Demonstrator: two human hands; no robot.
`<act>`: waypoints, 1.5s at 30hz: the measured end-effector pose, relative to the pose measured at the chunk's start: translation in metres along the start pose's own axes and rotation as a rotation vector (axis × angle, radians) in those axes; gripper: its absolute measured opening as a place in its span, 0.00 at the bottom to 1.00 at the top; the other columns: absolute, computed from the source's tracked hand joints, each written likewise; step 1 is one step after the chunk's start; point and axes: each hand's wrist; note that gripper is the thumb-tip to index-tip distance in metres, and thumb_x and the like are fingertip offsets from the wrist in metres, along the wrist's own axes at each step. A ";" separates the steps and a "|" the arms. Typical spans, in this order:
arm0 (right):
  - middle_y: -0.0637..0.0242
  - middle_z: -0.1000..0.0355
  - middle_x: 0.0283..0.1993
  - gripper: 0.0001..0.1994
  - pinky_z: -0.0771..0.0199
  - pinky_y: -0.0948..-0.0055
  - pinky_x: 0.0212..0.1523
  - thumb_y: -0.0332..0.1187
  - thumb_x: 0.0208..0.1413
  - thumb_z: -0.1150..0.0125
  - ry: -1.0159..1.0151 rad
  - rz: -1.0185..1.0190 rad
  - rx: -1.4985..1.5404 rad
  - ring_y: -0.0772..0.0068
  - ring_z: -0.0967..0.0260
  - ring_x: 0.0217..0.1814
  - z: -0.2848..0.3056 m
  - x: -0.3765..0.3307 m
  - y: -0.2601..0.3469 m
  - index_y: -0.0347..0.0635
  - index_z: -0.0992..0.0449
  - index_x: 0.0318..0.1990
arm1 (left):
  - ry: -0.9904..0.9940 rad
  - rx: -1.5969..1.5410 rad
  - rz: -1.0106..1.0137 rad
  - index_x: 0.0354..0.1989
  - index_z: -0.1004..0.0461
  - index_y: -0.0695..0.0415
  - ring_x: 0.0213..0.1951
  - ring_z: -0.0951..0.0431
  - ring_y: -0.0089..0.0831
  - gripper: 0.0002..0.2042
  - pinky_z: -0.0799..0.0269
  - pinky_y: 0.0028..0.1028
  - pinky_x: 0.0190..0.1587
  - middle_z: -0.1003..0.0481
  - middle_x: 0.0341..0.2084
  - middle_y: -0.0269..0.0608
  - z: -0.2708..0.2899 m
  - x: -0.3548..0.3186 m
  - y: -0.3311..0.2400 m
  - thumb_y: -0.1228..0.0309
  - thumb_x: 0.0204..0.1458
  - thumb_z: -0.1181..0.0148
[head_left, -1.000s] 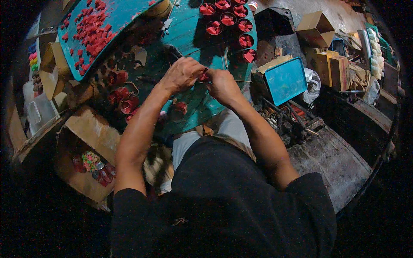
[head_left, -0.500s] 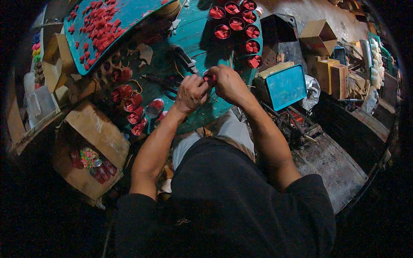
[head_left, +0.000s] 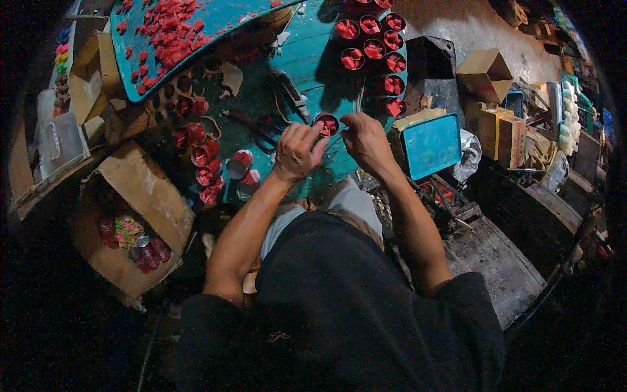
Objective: The person assembles small red firecrackers by hand. They pick up red paper pieces, fold them, insert a fuse, and place the finished units into small metal cups on a green workbench.
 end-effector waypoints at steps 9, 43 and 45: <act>0.48 0.25 0.45 0.27 0.23 0.55 0.46 0.28 0.49 0.28 -0.052 -0.127 0.122 0.49 0.23 0.42 -0.050 -0.031 -0.039 0.35 0.27 0.58 | 0.175 -0.179 0.119 0.63 0.32 0.60 0.60 0.27 0.56 0.33 0.31 0.43 0.64 0.28 0.58 0.56 -0.004 0.014 0.026 0.78 0.42 0.33; 0.46 0.26 0.38 0.08 0.16 0.54 0.32 0.27 0.56 0.43 -0.290 -0.226 -0.398 0.46 0.20 0.34 -0.046 0.063 -0.048 0.32 0.26 0.40 | 0.007 -0.113 0.167 0.62 0.29 0.57 0.54 0.20 0.49 0.37 0.25 0.39 0.59 0.21 0.53 0.51 -0.054 0.107 0.078 0.65 0.42 0.19; 0.49 0.26 0.39 0.08 0.17 0.55 0.35 0.25 0.56 0.43 -0.381 -0.113 -0.197 0.46 0.20 0.36 -0.022 0.058 -0.024 0.35 0.25 0.43 | 0.025 -0.147 0.145 0.61 0.28 0.57 0.55 0.20 0.49 0.35 0.25 0.39 0.59 0.21 0.53 0.51 -0.054 0.110 0.083 0.65 0.43 0.20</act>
Point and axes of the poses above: each hand's wrist, its own x-axis towards the middle knuckle, its own z-axis out of the back of the hand, y = z × x
